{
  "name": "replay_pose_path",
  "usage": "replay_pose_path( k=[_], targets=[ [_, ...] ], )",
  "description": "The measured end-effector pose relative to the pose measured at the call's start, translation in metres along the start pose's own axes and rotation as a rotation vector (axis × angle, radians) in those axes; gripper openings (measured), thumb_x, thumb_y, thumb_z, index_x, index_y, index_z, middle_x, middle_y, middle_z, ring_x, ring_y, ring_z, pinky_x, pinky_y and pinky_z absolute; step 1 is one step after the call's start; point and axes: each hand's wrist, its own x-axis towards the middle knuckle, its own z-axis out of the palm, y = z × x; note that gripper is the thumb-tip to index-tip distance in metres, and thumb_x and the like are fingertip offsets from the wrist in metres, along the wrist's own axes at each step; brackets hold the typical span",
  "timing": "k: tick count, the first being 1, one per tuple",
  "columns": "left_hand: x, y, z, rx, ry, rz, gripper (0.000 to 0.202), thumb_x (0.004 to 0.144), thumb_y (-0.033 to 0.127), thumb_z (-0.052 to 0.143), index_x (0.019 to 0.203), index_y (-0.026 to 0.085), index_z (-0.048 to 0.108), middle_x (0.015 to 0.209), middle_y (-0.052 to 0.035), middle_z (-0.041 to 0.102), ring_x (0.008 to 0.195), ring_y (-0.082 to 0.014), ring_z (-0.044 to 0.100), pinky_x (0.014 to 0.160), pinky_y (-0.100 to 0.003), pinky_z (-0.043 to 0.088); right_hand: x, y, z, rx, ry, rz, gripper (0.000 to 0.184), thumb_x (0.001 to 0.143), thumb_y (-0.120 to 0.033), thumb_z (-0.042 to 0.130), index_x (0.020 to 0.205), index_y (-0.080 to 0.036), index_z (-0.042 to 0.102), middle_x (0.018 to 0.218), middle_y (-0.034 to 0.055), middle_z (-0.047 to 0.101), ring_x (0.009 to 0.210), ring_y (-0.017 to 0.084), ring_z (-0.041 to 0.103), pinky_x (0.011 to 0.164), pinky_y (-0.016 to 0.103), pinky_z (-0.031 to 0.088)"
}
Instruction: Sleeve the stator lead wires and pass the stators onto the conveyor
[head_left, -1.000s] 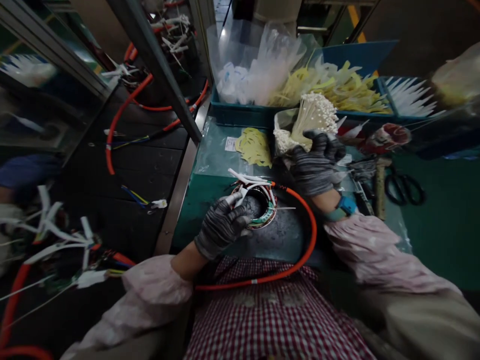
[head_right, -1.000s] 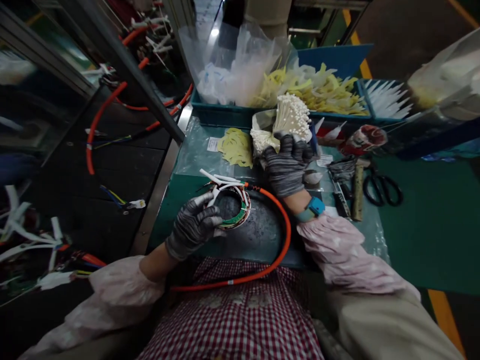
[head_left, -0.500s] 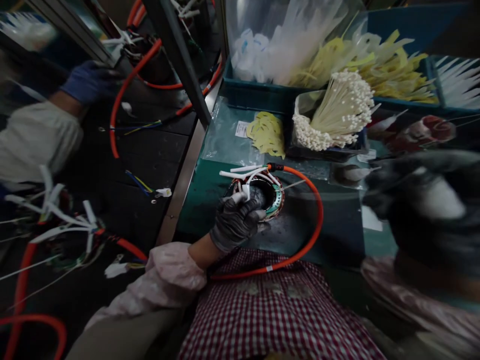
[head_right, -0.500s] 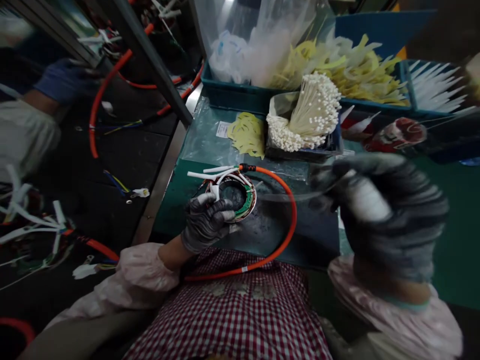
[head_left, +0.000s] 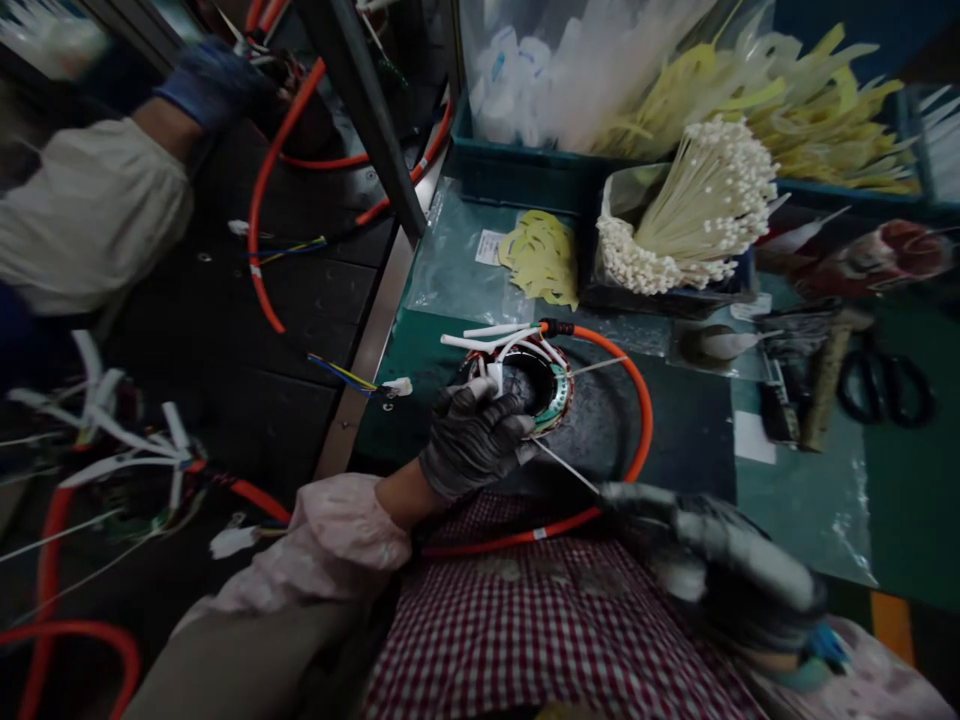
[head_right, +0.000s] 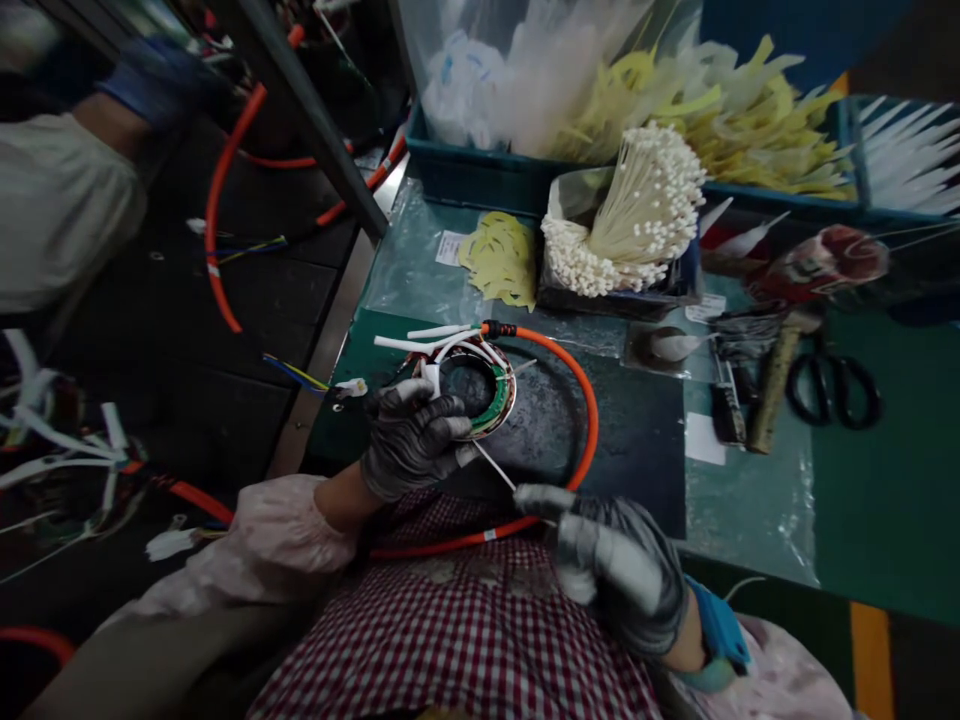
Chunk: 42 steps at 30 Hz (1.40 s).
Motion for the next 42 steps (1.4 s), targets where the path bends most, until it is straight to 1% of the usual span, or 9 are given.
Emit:
replay_pose_path(
  k=[3,7,12,17,22,25,31,38,42],
  targets=[
    [0.002,0.001,-0.004,0.026,0.023,0.006,0.028,0.089,0.051,0.082,0.11,0.035,0.072,0.104,0.004,0.083,0.123,-0.0278,0.064,0.104,-0.044,0.044,0.005,0.001,0.005,-0.078,-0.118,-0.157,0.043,0.112,-0.041,0.049,0.102,-0.026,0.087,0.052,-0.0015,0.068,0.049,0.018,0.073,0.064,0.03,0.069],
    [0.014,0.001,-0.016,0.04,0.029,0.052,0.02,0.096,0.043,0.075,0.111,0.03,0.072,0.116,0.0042,0.084,0.123,-0.0257,0.064,0.107,-0.042,0.046,0.041,0.015,0.028,-0.414,0.156,-0.399,0.021,0.102,-0.041,0.069,0.105,-0.027,0.085,0.088,0.0046,0.086,0.073,0.02,0.083,0.068,0.027,0.068],
    [0.023,-0.003,-0.024,-0.043,0.036,0.115,0.015,0.102,0.037,0.071,0.114,0.028,0.07,0.119,0.0042,0.085,0.114,-0.0218,0.066,0.109,-0.038,0.047,0.091,0.023,0.034,-0.596,0.31,-0.458,0.032,0.102,-0.043,0.07,0.124,-0.022,0.079,0.103,0.0097,0.087,0.084,0.025,0.084,0.074,0.034,0.069],
    [0.014,-0.01,-0.018,-0.076,0.021,0.114,0.022,0.097,0.038,0.078,0.117,0.031,0.071,0.114,0.0042,0.085,0.115,-0.0258,0.065,0.105,-0.044,0.048,0.114,0.011,0.033,-0.41,0.21,-0.512,0.018,0.1,-0.034,0.07,0.106,-0.025,0.084,0.096,0.0058,0.087,0.085,0.026,0.083,0.08,0.038,0.069],
    [0.008,-0.013,-0.014,-0.07,0.006,0.104,0.028,0.091,0.04,0.085,0.116,0.034,0.075,0.118,0.0045,0.083,0.125,-0.0288,0.063,0.109,-0.046,0.047,0.117,-0.005,0.024,-0.104,0.061,-0.375,0.019,0.104,-0.035,0.069,0.111,-0.027,0.085,0.102,0.0026,0.087,0.092,0.022,0.082,0.088,0.038,0.068],
    [0.006,-0.014,-0.012,-0.095,0.003,0.081,0.026,0.093,0.043,0.083,0.116,0.034,0.076,0.119,0.0027,0.083,0.122,-0.0295,0.066,0.108,-0.048,0.048,0.116,-0.009,0.017,-0.099,-0.037,-0.381,0.014,0.097,-0.031,0.077,0.107,-0.027,0.086,0.097,0.002,0.086,0.084,0.021,0.08,0.08,0.036,0.067],
    [0.001,-0.016,-0.008,-0.21,-0.083,-0.031,0.026,0.094,0.042,0.08,0.12,0.042,0.076,0.121,0.0018,0.084,0.125,-0.0315,0.067,0.11,-0.054,0.05,0.116,-0.004,0.017,-0.114,0.03,-0.407,0.012,0.093,-0.024,0.079,0.103,-0.026,0.086,0.091,0.0015,0.085,0.079,0.02,0.078,0.074,0.035,0.066],
    [0.009,-0.014,-0.014,-0.108,-0.019,0.089,0.029,0.095,0.043,0.079,0.123,0.034,0.074,0.117,0.0042,0.084,0.12,-0.0268,0.065,0.109,-0.044,0.049,0.11,0.013,0.019,-0.18,-0.179,-0.543,0.015,0.1,-0.03,0.074,0.112,-0.027,0.084,0.1,0.0036,0.086,0.085,0.019,0.081,0.078,0.031,0.067],
    [0.012,-0.011,-0.016,-0.137,-0.032,0.062,0.02,0.095,0.041,0.078,0.112,0.032,0.075,0.108,0.0028,0.085,0.12,-0.029,0.065,0.109,-0.046,0.049,0.099,0.033,0.019,-0.262,-0.144,-0.38,0.018,0.101,-0.039,0.074,0.113,-0.027,0.081,0.094,0.0029,0.085,0.08,0.02,0.079,0.074,0.031,0.067]
  ],
)
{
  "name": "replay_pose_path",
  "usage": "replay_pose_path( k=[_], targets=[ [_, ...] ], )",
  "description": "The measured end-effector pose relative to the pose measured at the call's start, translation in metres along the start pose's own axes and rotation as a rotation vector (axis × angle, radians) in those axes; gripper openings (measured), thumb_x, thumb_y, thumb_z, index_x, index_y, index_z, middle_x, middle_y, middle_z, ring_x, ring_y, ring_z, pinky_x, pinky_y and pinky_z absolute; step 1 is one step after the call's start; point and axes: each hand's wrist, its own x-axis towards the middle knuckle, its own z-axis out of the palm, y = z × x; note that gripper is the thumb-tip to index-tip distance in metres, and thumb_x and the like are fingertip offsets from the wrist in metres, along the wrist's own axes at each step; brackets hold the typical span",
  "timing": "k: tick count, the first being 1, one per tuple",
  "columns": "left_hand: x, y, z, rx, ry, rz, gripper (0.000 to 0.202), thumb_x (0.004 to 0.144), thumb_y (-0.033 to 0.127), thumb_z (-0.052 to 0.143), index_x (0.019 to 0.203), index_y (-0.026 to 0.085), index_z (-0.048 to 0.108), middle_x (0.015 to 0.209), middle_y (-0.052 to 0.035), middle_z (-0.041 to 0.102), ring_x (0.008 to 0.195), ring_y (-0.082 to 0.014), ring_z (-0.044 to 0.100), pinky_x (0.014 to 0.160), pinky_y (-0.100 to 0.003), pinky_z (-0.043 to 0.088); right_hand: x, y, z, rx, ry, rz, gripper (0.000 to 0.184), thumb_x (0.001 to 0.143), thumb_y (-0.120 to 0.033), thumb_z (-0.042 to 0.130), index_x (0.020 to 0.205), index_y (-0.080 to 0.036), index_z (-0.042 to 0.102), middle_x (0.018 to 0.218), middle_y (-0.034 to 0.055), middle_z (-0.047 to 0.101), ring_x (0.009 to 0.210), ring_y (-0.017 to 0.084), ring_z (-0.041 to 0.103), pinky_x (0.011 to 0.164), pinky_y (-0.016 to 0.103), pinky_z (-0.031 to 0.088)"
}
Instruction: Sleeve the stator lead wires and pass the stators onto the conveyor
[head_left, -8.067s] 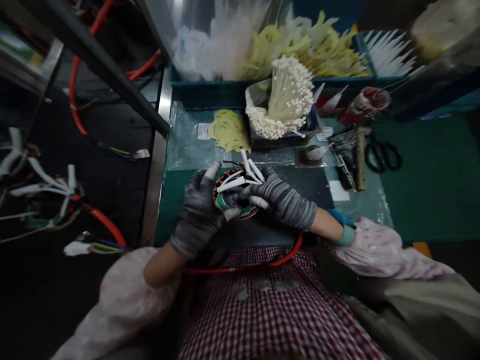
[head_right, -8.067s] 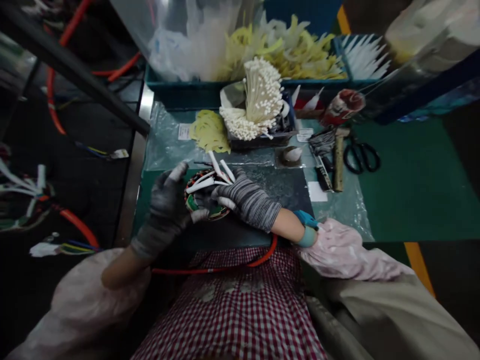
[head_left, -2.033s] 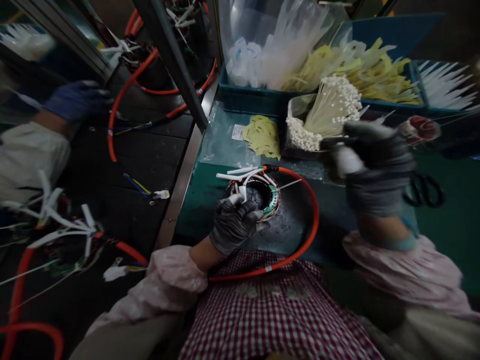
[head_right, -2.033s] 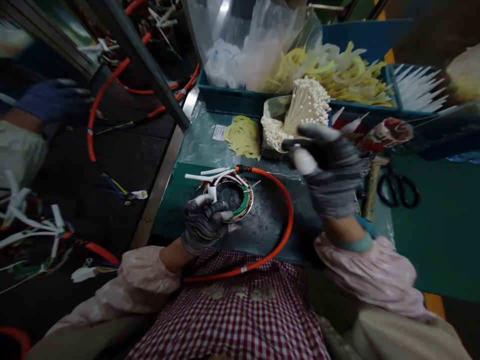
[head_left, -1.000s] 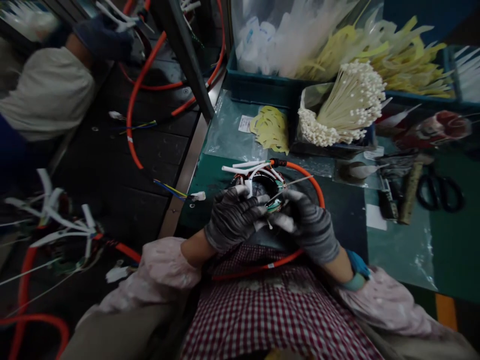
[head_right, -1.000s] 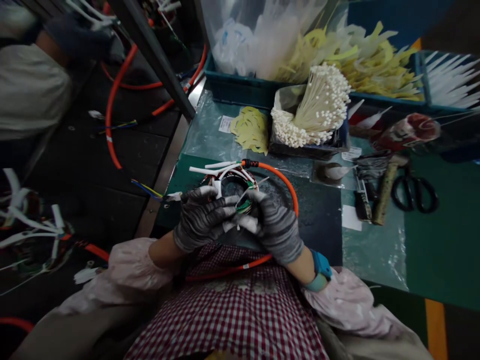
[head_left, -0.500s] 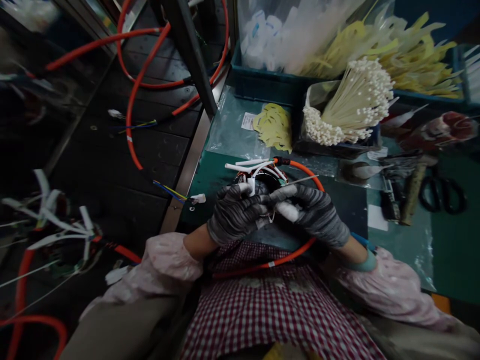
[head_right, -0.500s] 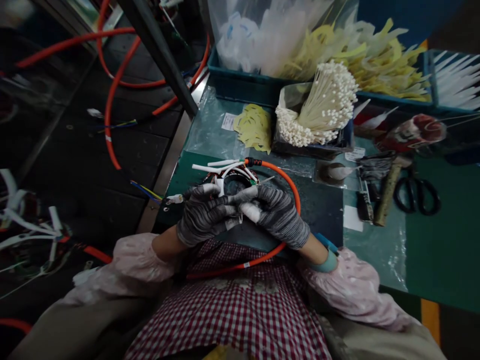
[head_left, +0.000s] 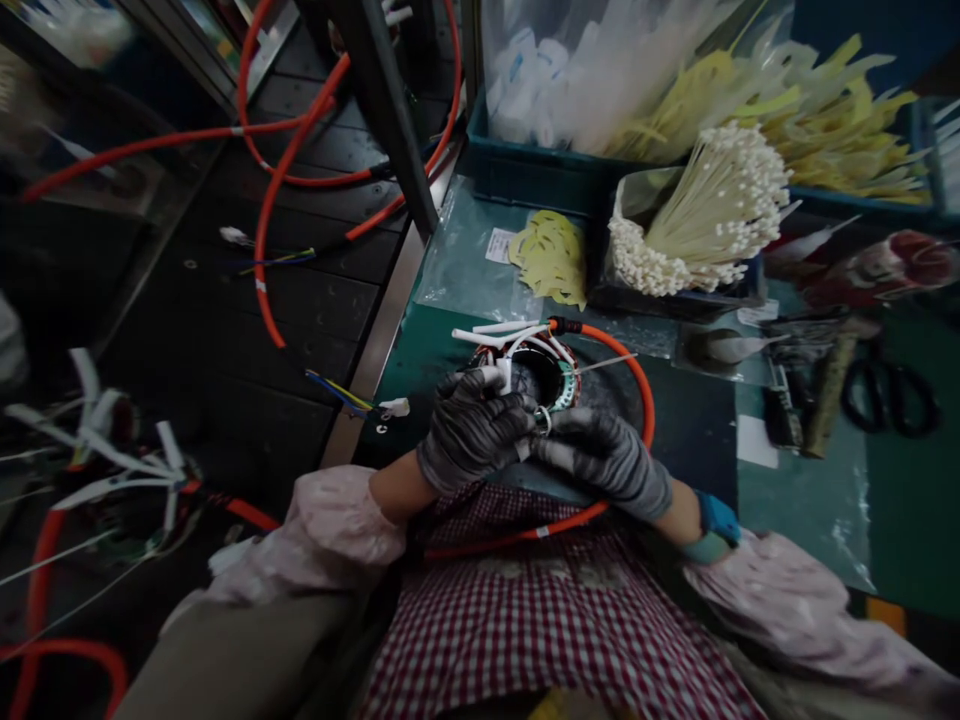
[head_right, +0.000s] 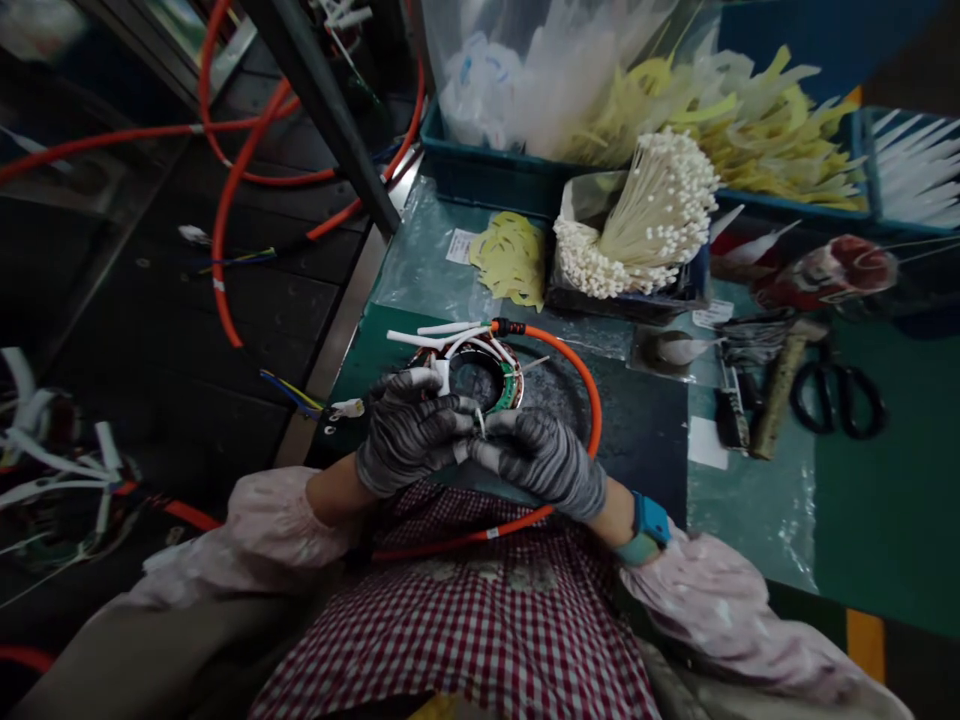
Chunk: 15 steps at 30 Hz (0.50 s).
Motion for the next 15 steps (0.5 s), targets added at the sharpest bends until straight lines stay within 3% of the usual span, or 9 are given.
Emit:
replay_pose_path(
  k=[4,7,9,12,15],
  targets=[
    [-0.002,0.001,0.003,-0.035,-0.069,-0.094,0.019,0.094,0.042,0.076,0.111,0.035,0.077,0.11,0.0014,0.084,0.123,-0.0321,0.065,0.11,-0.05,0.047,-0.007,-0.001,0.002,-0.007,0.022,-0.153,0.013,0.099,-0.038,0.074,0.108,-0.032,0.081,0.1,0.0023,0.085,0.09,0.023,0.08,0.083,0.039,0.068],
    [-0.003,-0.001,0.006,-0.024,-0.095,-0.136,0.022,0.094,0.045,0.074,0.113,0.035,0.08,0.113,-0.0019,0.081,0.12,-0.0326,0.067,0.108,-0.05,0.049,0.008,-0.013,0.009,0.054,-0.015,-0.197,0.012,0.101,-0.036,0.07,0.103,-0.031,0.081,0.093,0.0008,0.083,0.081,0.021,0.079,0.076,0.034,0.066],
    [-0.003,-0.001,0.008,-0.007,-0.041,-0.116,0.022,0.093,0.044,0.075,0.112,0.034,0.08,0.108,-0.0018,0.081,0.116,-0.0319,0.068,0.106,-0.049,0.05,0.026,-0.02,0.019,0.058,0.128,-0.16,0.016,0.103,-0.037,0.066,0.095,-0.03,0.079,0.086,0.0002,0.08,0.076,0.02,0.076,0.074,0.034,0.065],
    [-0.002,0.002,0.009,0.004,0.043,-0.06,0.019,0.092,0.039,0.081,0.11,0.034,0.077,0.098,0.0023,0.083,0.112,-0.0296,0.069,0.105,-0.049,0.051,0.051,-0.023,0.03,0.016,0.428,-0.139,0.019,0.103,-0.039,0.06,0.091,-0.03,0.073,0.088,0.0028,0.077,0.085,0.023,0.075,0.084,0.042,0.064],
    [-0.003,0.01,0.006,0.007,0.069,-0.048,0.021,0.093,0.031,0.081,0.111,0.032,0.07,0.107,0.0037,0.084,0.113,-0.0268,0.07,0.102,-0.048,0.053,0.055,-0.017,0.018,0.004,0.639,-0.111,0.01,0.105,-0.032,0.058,0.102,-0.03,0.068,0.097,0.0035,0.077,0.094,0.023,0.075,0.092,0.045,0.063]
  ],
)
